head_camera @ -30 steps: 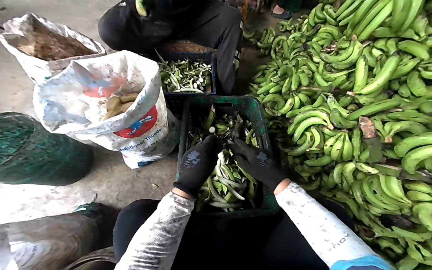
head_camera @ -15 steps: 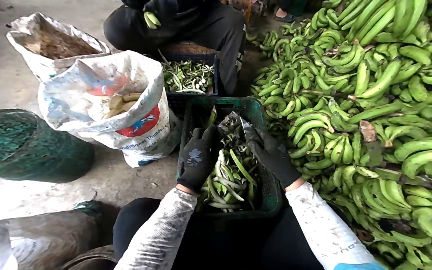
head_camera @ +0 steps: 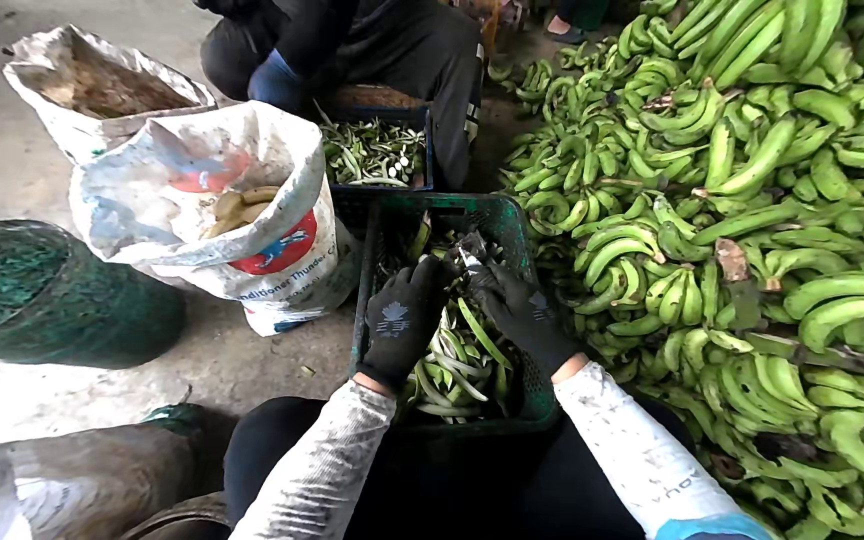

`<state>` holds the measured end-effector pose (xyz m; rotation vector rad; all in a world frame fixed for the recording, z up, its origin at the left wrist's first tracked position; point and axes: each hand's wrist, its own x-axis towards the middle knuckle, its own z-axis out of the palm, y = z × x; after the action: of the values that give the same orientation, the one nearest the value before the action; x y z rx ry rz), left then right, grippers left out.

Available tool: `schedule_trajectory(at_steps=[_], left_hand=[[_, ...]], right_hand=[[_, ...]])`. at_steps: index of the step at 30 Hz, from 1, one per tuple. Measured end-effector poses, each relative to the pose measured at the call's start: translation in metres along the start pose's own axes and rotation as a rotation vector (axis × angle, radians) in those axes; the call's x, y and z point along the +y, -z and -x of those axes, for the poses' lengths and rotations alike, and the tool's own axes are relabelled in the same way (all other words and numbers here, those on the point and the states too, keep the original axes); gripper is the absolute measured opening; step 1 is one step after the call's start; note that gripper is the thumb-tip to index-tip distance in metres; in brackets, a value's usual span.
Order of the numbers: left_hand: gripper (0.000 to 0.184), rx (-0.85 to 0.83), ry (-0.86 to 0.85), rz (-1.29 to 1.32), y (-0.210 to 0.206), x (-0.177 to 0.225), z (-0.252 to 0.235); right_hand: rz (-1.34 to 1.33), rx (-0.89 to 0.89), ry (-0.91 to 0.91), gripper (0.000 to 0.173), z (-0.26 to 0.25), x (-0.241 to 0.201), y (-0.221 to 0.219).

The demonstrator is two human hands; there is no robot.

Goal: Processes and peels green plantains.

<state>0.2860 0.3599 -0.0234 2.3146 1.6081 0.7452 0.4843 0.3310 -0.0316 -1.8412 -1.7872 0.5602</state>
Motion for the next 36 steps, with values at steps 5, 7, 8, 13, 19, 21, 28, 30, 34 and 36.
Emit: schedule_trajectory(at_steps=[5,7,8,13,19,21,28,30,34,36], left_hand=[[0.047,-0.004,0.003,-0.005,0.000,-0.002,0.001],[0.047,-0.005,0.007,-0.010,-0.001,-0.001,0.001],[0.047,-0.003,0.009,-0.013,-0.001,0.000,0.001],[0.046,-0.016,0.024,-0.025,-0.001,0.002,0.000],[0.045,-0.040,0.042,-0.060,-0.001,0.003,0.001],[0.045,-0.025,0.045,-0.050,-0.002,0.001,0.000],[0.038,-0.318,0.298,0.839,0.007,-0.013,-0.002],[0.044,-0.432,0.404,0.986,0.015,-0.007,-0.004],[0.043,-0.526,0.376,0.982,0.021,-0.004,-0.004],[0.041,-0.532,0.377,0.971,0.020,-0.003,-0.004]], right_hand=[[0.014,-0.013,0.031,0.048,-0.001,-0.001,0.001],[-0.003,0.027,0.026,0.046,-0.004,0.004,0.002],[-0.004,0.030,0.012,0.047,-0.003,0.004,0.001],[0.065,-0.027,0.019,0.050,0.003,-0.003,-0.006],[0.056,-0.036,-0.014,0.050,0.000,0.000,-0.002],[0.019,-0.118,0.013,0.052,0.005,-0.006,-0.001],[-0.197,-0.004,0.011,0.044,0.005,0.010,0.035],[-0.133,-0.027,-0.045,0.048,0.004,0.016,0.042],[-0.053,-0.085,-0.001,0.048,0.004,0.019,0.032],[-0.008,-0.100,0.028,0.048,0.005,0.014,0.030]])
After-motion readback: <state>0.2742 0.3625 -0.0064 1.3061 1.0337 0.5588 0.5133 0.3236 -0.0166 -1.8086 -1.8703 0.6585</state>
